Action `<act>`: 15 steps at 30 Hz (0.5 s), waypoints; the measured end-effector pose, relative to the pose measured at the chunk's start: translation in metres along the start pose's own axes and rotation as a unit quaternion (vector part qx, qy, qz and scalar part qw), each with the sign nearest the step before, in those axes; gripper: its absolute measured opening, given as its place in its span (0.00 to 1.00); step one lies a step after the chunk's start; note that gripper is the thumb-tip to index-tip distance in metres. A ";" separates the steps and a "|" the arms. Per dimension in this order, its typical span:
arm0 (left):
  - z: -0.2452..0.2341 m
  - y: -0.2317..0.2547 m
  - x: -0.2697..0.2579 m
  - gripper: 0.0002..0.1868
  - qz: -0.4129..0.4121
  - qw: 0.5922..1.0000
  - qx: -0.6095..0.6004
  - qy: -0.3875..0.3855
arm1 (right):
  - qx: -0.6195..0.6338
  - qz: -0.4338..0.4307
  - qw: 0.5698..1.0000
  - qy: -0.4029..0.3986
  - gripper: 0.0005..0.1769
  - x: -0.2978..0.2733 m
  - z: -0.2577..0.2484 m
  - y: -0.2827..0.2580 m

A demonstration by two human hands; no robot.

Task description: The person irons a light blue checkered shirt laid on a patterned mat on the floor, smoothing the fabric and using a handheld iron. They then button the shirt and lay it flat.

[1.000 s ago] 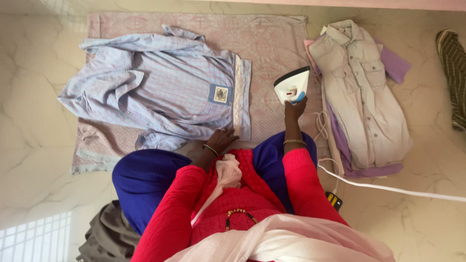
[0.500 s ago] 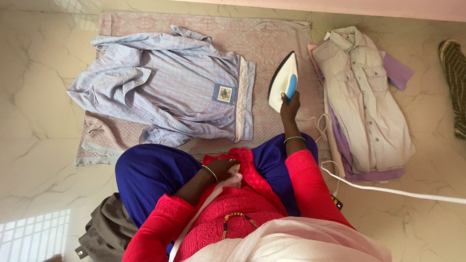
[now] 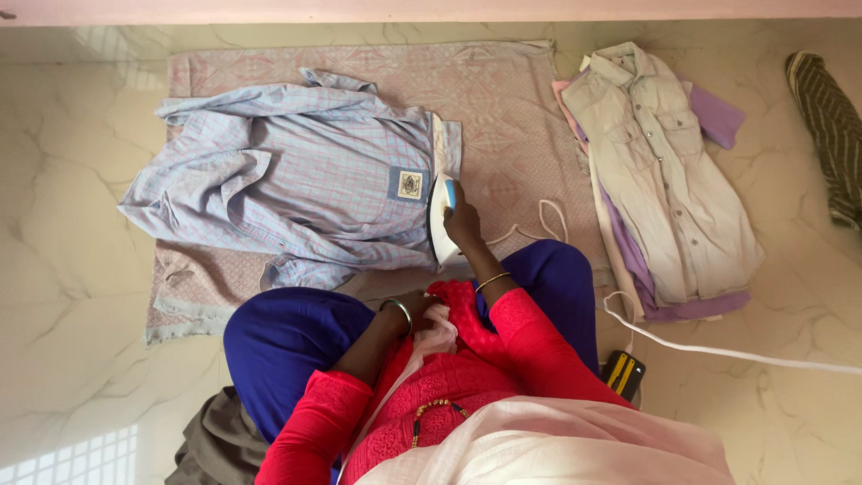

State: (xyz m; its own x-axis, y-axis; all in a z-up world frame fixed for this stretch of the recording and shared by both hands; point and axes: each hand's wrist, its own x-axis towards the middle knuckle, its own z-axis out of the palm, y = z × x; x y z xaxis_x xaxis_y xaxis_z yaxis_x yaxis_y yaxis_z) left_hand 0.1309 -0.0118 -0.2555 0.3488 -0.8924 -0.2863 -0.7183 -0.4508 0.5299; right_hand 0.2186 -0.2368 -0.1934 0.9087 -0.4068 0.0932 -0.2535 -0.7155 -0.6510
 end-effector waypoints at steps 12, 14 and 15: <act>-0.099 -0.052 0.021 0.49 -0.171 0.984 0.042 -0.038 | 0.120 0.155 0.979 -0.055 0.27 0.012 0.002 -0.002; -0.085 -0.049 0.037 0.51 -0.197 0.977 0.056 -0.069 | 0.122 0.151 0.979 -0.062 0.25 0.003 0.000 -0.005; -0.080 -0.049 0.039 0.49 -0.189 0.977 0.060 -0.077 | 0.112 0.149 0.980 -0.062 0.24 -0.003 0.000 -0.005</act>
State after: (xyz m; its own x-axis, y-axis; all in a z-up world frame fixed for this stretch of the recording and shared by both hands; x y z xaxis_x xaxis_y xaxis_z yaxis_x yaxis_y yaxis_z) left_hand 0.2279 -0.0258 -0.2291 0.5153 -0.6447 -0.5646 -0.6239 -0.7339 0.2686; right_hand 0.2170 -0.2320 -0.1909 0.8422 -0.4964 -0.2106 -0.4479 -0.4266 -0.7857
